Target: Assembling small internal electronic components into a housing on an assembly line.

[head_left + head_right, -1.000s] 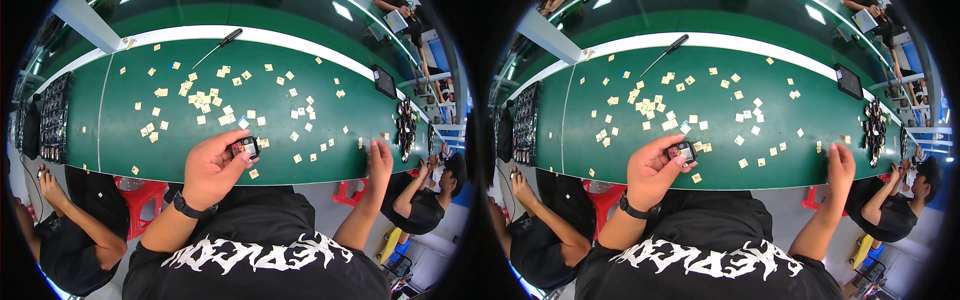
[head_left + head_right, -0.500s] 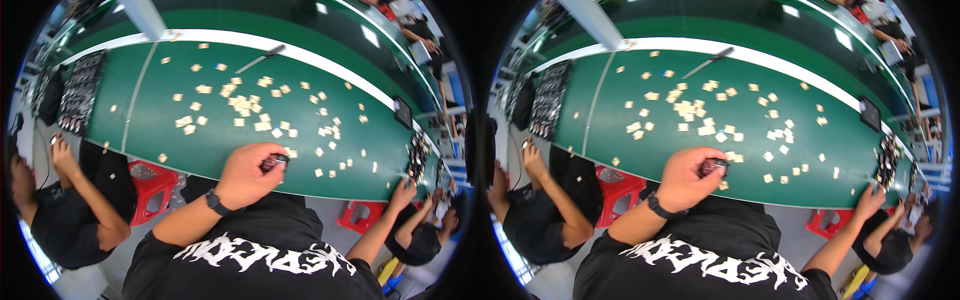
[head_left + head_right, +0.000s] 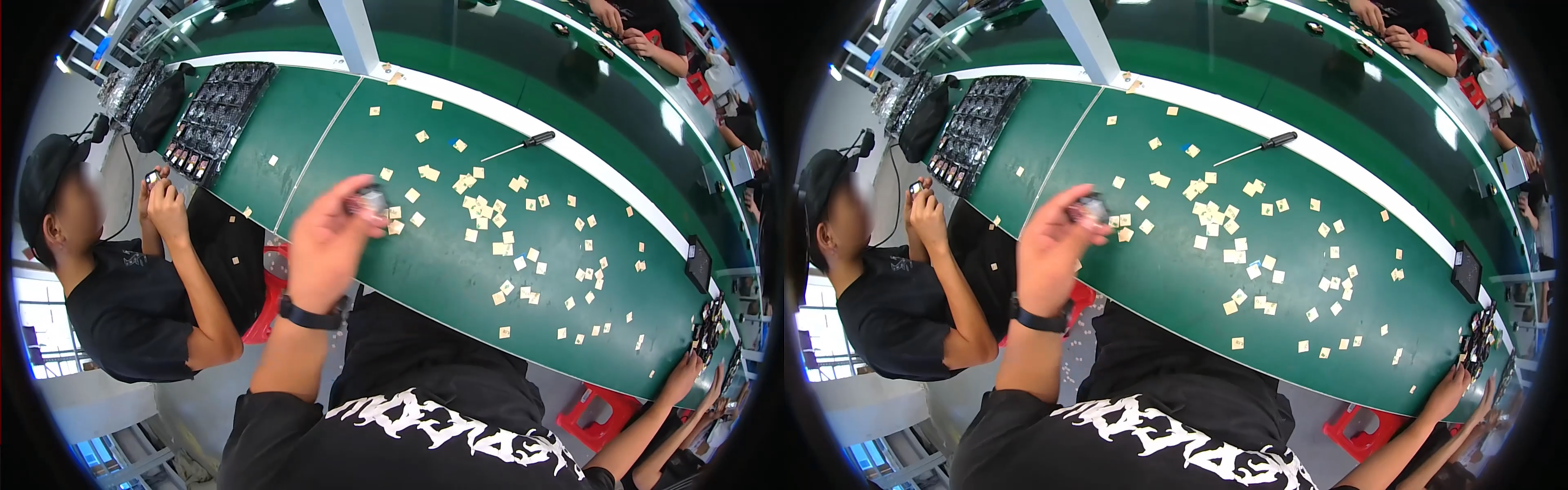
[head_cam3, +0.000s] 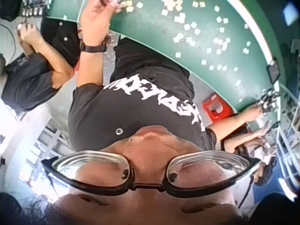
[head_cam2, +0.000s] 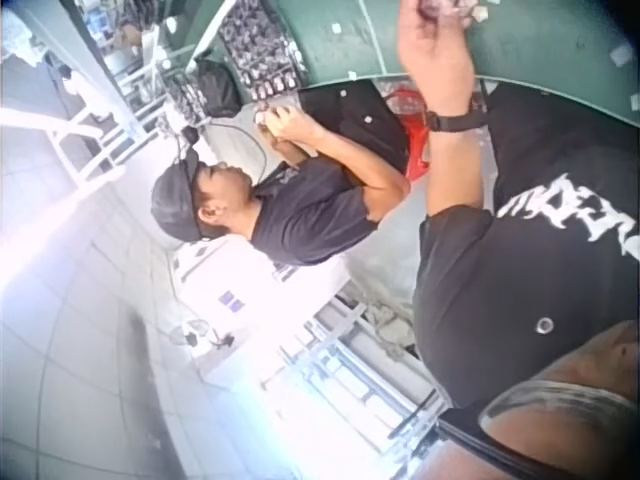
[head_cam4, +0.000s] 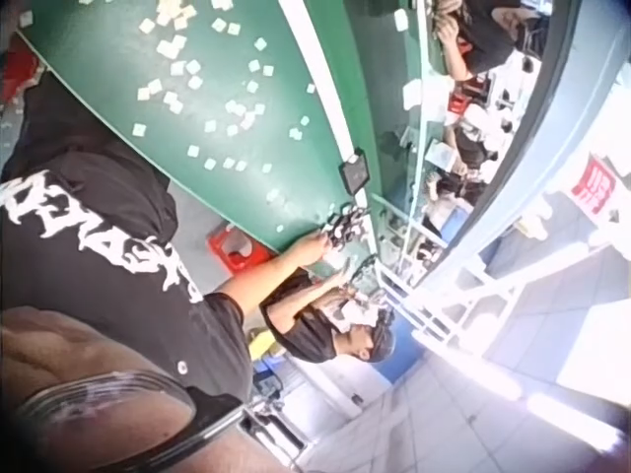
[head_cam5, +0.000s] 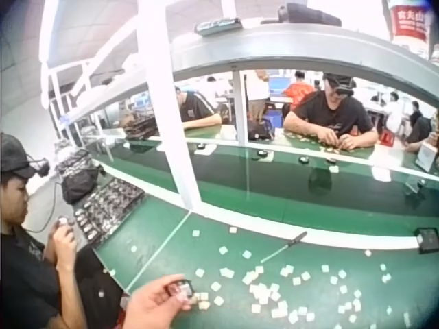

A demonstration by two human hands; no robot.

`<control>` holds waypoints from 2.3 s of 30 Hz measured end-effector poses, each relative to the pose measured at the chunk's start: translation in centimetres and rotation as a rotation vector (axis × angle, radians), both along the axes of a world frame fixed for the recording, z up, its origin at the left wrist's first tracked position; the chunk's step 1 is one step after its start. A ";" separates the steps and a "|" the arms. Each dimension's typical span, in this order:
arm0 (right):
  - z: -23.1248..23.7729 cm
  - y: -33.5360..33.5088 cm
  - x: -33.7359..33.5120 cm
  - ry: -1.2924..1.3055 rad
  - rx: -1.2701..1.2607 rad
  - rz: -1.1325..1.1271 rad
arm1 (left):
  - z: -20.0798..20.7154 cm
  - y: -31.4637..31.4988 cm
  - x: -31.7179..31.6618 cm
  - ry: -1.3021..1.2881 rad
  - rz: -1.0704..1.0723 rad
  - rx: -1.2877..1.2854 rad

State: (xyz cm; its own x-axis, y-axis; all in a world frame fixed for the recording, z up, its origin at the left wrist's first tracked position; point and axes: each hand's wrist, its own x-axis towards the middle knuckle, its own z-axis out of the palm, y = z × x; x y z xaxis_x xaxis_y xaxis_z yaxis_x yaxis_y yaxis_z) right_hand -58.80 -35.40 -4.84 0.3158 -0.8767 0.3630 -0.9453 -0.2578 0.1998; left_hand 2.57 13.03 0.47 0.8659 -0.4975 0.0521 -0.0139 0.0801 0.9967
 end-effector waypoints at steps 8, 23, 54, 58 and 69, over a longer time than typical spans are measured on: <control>-0.7 0.4 -0.5 0.038 -0.068 0.031 | -1.4 8.3 8.1 0.001 0.361 0.219; 4.3 16.6 23.0 -0.409 -0.143 0.799 | -2.0 8.5 11.2 -1.055 0.409 0.915; 6.6 28.1 34.7 -1.411 1.705 0.294 | -3.5 -8.4 -11.1 0.259 -0.484 0.026; 6.5 28.6 35.2 -1.446 1.810 0.204 | -3.8 -8.4 -11.5 0.059 -0.420 0.028; 6.1 29.8 36.4 -1.468 1.978 -0.025 | -3.2 -8.4 -11.8 -0.111 -0.377 0.094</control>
State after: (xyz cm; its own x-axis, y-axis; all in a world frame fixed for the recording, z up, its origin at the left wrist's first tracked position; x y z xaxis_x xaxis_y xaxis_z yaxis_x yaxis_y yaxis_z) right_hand -22.44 -5.64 1.23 0.7160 -0.3206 -0.6201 -0.2076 0.7504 -0.6276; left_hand -9.25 4.62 -2.74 0.6137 -0.7861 0.0738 -0.1085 0.0086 0.9941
